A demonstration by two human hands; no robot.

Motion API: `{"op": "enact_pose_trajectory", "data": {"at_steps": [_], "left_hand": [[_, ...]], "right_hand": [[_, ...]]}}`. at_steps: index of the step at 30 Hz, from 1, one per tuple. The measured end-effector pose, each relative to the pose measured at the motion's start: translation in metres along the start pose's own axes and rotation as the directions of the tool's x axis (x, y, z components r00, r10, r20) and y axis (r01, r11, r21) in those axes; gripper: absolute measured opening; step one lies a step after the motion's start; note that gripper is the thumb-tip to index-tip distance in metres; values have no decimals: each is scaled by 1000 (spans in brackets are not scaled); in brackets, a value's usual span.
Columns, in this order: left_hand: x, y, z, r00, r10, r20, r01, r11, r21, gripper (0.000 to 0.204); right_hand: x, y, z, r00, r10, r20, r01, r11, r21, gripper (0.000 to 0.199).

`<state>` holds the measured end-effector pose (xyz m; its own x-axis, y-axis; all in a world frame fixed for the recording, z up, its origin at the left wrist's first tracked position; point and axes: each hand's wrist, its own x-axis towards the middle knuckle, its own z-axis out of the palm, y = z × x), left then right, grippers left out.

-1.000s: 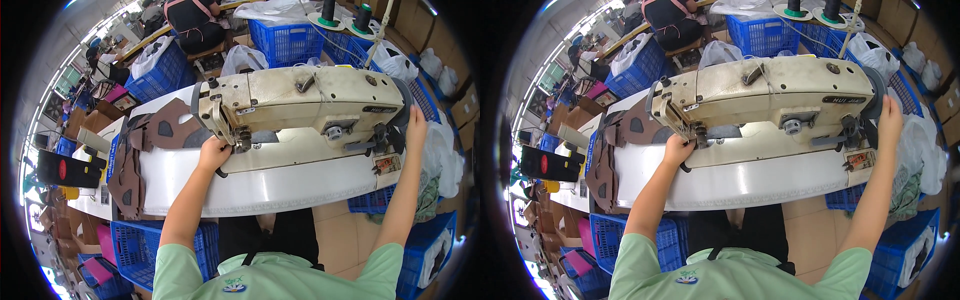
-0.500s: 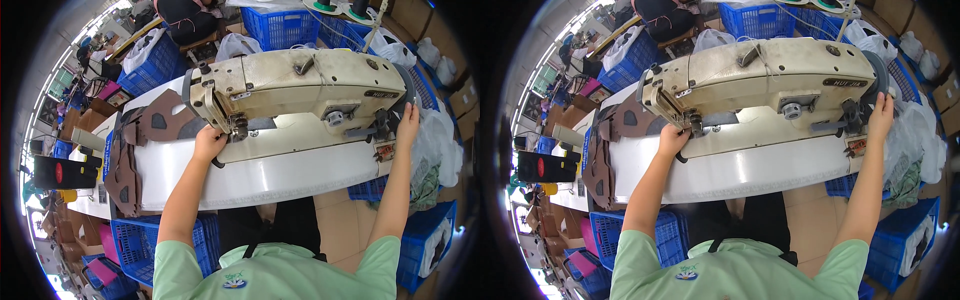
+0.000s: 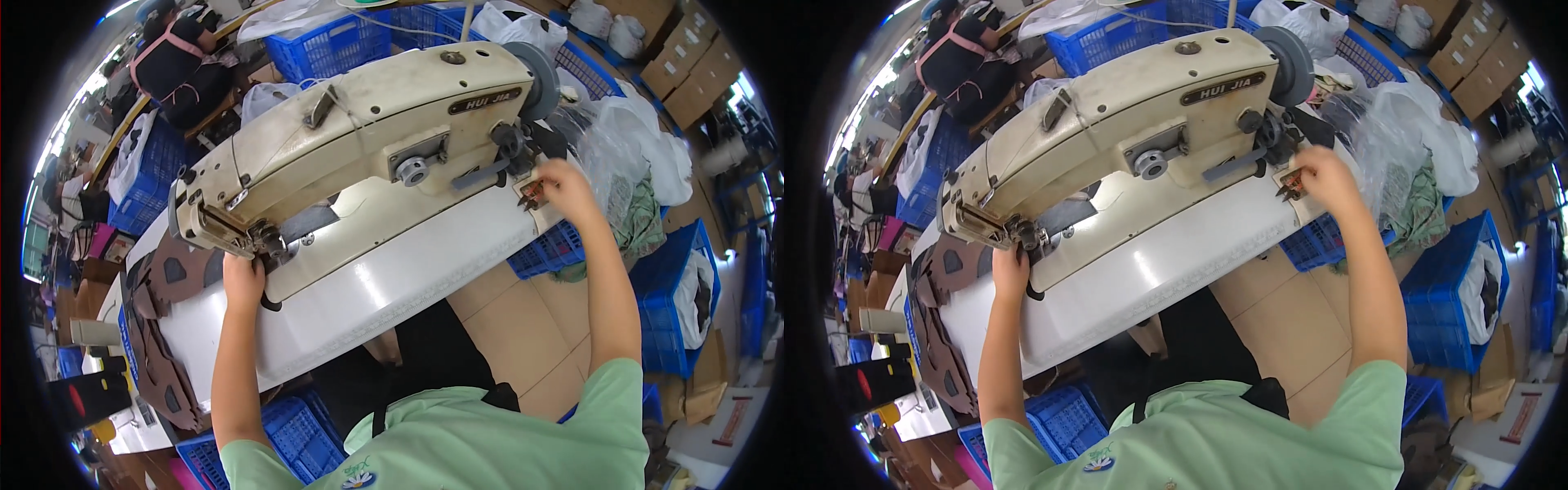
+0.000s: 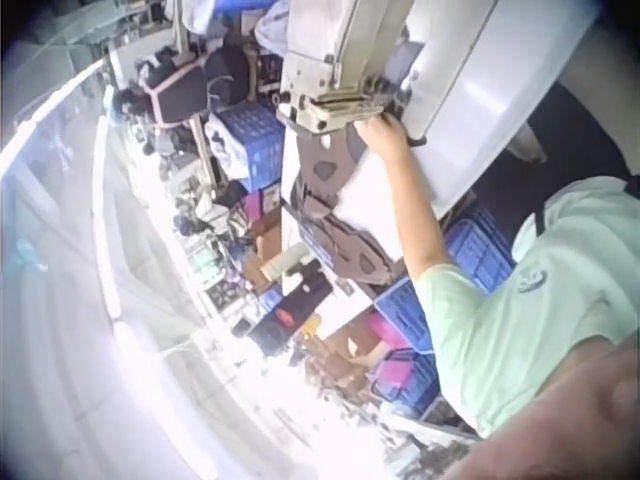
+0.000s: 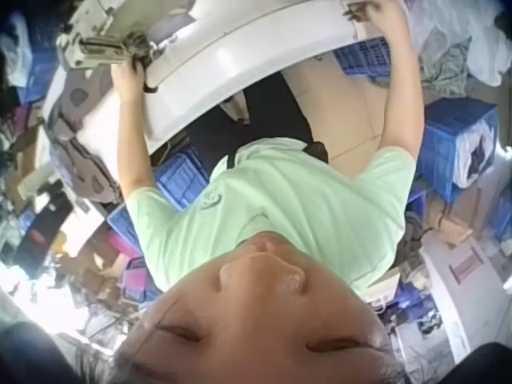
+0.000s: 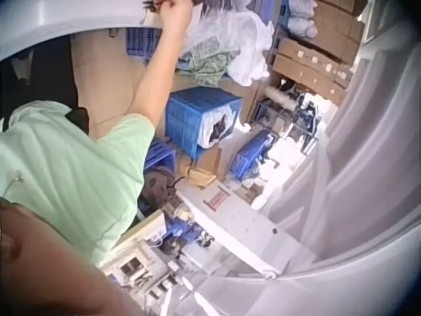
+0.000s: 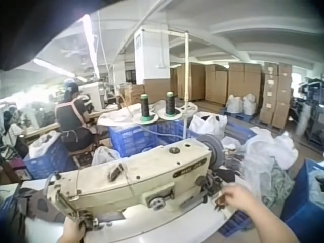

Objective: Stitch and sort components for shoe manufacturing using a sewing machine.

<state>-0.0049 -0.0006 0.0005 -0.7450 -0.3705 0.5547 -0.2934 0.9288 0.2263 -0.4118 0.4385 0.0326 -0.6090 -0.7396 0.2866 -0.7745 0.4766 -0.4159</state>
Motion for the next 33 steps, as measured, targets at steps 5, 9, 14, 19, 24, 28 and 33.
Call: {"op": "enact_pose_trajectory", "data": {"at_steps": [5,9,14,19,24,28,33], "left_hand": [[15,-5,1,988,-27,154,-1,984,180,23],[21,-3,12,976,-148,163,114,973,199,21],[22,7,1,923,-235,303,119,926,357,25],[21,16,2,853,-260,452,-27,844,536,26],[21,-5,3,863,-297,408,49,853,519,21],[12,-22,8,881,-267,390,-29,793,609,16],[14,-19,13,937,-258,237,100,845,525,38]], "right_hand": [[-18,-15,9,978,-207,-15,199,956,-216,18],[-20,-7,16,969,-242,-41,230,952,-202,15],[-32,-32,30,916,307,-258,-49,724,688,18],[-39,-93,51,878,472,77,-248,313,917,20],[-31,-197,92,898,209,388,-414,95,905,15],[-27,-321,120,906,-121,407,-376,216,901,17],[-12,-418,166,979,-206,-4,111,511,853,65]]}}
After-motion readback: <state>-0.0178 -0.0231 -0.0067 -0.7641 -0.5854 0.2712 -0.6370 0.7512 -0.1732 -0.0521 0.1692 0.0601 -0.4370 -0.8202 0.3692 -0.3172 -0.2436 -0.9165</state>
